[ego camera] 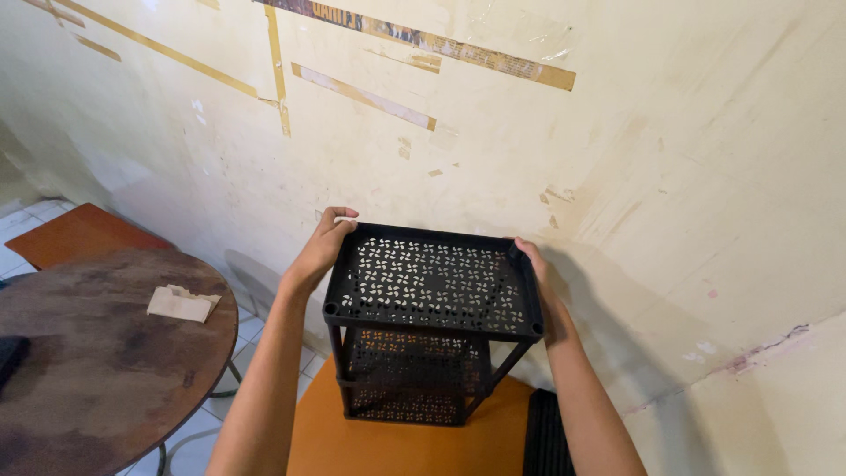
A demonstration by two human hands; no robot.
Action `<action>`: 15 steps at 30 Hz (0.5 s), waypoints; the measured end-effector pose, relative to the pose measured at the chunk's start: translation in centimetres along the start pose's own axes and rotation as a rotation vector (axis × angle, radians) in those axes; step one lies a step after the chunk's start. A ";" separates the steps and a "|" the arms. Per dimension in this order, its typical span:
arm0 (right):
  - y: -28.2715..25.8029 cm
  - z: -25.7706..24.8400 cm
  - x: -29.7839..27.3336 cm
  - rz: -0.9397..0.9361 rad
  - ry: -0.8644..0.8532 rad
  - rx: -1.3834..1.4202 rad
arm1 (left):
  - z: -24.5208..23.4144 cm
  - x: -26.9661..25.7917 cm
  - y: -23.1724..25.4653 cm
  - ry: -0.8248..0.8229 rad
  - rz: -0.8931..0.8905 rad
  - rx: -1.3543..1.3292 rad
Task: The person assembles a black perforated metal shelving unit by inserting vertical poles into the base and attaching a perforated shelf. The person then places another shelf on top and secures it with a vertical pole.
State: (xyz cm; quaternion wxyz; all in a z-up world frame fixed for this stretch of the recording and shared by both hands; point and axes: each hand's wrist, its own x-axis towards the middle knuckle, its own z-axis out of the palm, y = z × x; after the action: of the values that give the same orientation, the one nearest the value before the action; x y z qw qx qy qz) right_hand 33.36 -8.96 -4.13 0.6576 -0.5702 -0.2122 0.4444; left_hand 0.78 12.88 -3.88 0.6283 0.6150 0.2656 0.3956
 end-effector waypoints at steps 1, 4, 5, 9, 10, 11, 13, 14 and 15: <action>0.4 0.1 0.7 -0.036 -0.034 0.043 | -0.1 0.5 1.2 -0.016 0.115 0.200; 1.6 -0.9 1.4 -0.026 -0.070 0.094 | 1.9 -0.4 3.5 0.072 0.268 0.728; 1.8 -1.2 1.6 -0.004 -0.072 0.097 | 3.4 -0.8 4.0 0.126 0.287 0.893; 2.0 -1.5 2.1 0.009 -0.081 0.105 | 10.7 -3.6 4.2 -0.068 0.416 1.118; 1.9 -1.4 2.2 0.022 -0.091 0.110 | 11.7 -4.6 3.8 -0.060 0.444 1.163; 2.0 -1.5 2.2 0.035 -0.101 0.115 | 12.6 -5.4 3.4 -0.052 0.472 1.208; 2.4 -2.2 1.9 -0.065 -0.183 0.069 | 13.4 -5.9 2.9 -0.058 0.472 1.255; 2.7 -2.5 1.8 -0.114 -0.222 0.046 | 13.1 -5.9 2.8 -0.073 0.443 1.259; 3.3 -3.1 1.6 -0.200 -0.208 -0.009 | 12.9 -5.8 2.7 -0.088 0.415 1.263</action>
State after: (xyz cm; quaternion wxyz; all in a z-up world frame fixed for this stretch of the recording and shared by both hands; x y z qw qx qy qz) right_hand 35.50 -9.55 -8.43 0.6704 -0.4999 -0.3371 0.4324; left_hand 7.77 0.70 -0.83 0.0683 0.9189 0.2965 0.2511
